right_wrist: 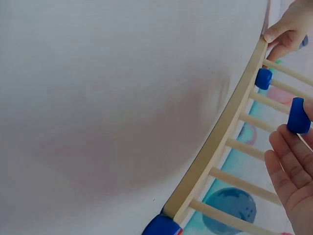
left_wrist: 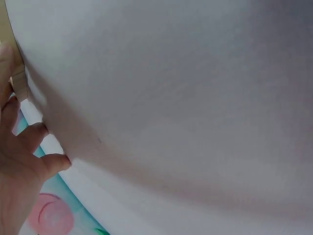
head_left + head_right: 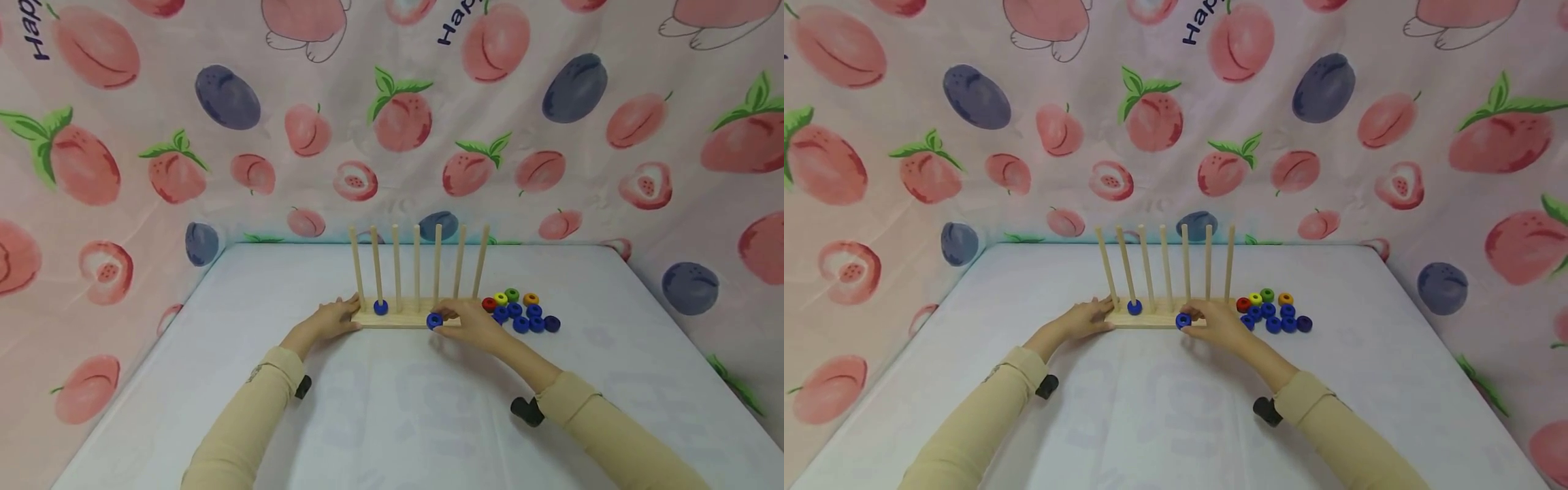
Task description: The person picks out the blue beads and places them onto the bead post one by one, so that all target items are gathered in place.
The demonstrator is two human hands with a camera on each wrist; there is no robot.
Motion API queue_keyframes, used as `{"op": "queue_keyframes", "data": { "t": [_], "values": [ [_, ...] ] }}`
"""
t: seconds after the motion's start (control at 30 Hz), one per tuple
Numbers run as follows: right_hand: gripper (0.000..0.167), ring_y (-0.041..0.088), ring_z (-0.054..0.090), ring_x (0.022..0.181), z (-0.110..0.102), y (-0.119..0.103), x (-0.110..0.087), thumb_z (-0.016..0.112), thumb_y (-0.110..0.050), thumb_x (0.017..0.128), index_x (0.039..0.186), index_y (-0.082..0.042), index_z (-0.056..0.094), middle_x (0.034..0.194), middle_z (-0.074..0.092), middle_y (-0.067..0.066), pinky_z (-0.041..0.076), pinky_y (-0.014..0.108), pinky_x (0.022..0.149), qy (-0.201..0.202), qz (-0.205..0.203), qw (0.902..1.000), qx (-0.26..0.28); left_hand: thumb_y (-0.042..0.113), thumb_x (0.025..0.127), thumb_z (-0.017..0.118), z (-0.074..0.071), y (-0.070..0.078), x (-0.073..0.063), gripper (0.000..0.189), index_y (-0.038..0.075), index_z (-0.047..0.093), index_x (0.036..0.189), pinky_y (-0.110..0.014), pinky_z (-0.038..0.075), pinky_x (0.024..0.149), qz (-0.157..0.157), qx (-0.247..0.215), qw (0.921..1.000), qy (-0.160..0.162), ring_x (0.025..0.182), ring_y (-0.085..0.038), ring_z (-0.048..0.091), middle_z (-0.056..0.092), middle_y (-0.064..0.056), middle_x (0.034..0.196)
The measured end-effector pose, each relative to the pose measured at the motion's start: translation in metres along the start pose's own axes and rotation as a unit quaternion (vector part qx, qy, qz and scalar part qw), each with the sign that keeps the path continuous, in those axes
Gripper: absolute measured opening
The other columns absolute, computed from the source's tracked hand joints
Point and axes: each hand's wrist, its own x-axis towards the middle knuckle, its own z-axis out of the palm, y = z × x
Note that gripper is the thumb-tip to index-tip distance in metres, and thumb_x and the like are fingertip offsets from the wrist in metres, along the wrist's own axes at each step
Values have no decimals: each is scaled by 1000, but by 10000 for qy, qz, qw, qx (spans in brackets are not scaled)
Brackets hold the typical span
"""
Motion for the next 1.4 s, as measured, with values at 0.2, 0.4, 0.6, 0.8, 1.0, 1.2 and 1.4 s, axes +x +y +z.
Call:
{"op": "queue_keyframes", "data": {
  "t": [0.2, 0.4, 0.6, 0.8, 1.0, 1.2, 1.4],
  "values": [
    [28, 23, 67, 91, 3, -1, 3, 72, -15, 83, 107, -2, 66, 99, 71, 10, 55, 38, 84, 62, 39, 10000, -67, 29, 94, 57, 0, 0, 1, 58, 4, 37, 143, -76, 14, 102, 33, -60, 10000, 3, 136, -51, 22, 21, -14, 155],
    [31, 24, 68, 92, 6, -4, 10, 72, -17, 83, 109, -3, 65, 102, 71, 11, 55, 39, 85, 185, -84, 9998, -93, 28, 93, 58, -1, 0, 1, 58, 4, 38, 142, -76, 14, 102, -16, -78, 10000, 26, 136, -51, 22, 22, -13, 155],
    [31, 25, 68, 91, 8, -5, 11, 72, -16, 83, 109, -3, 65, 100, 72, 11, 55, 41, 84, 369, -150, 9992, 98, 27, 93, 58, -1, 3, 2, 59, 3, 37, 143, -75, 14, 103, 77, -113, 9999, 5, 136, -51, 22, 22, -13, 154],
    [33, 26, 67, 94, 9, -9, 15, 71, -19, 85, 112, -3, 65, 104, 71, 11, 54, 45, 87, 466, -71, 9982, 374, 27, 93, 58, 0, 4, 1, 58, 3, 38, 142, -75, 13, 103, 5, -124, 9999, 20, 136, -51, 22, 23, -13, 154],
    [32, 29, 66, 95, 8, -16, 25, 68, -20, 87, 113, -2, 64, 105, 70, 13, 53, 47, 87, 471, -216, 9972, 544, 28, 93, 59, -5, 2, -2, 59, 2, 39, 142, -74, 18, 103, -5, -12, 10000, 67, 136, -51, 24, 25, -14, 154],
    [32, 27, 67, 94, 5, -26, 34, 70, -16, 86, 113, -1, 64, 106, 70, 14, 54, 45, 85, 622, -404, 9956, 577, 28, 93, 60, -7, 0, -1, 58, 3, 40, 141, -70, 18, 107, -29, -75, 10000, 56, 137, -50, 25, 26, -13, 154],
    [31, 26, 67, 94, 3, -30, 38, 70, -15, 85, 112, 0, 64, 105, 70, 14, 55, 41, 84, 678, -542, 9949, 517, 28, 92, 60, -5, 1, 2, 58, 4, 41, 141, -68, 19, 108, 1, -78, 10000, 52, 136, -48, 27, 26, -13, 154]
  ]
}}
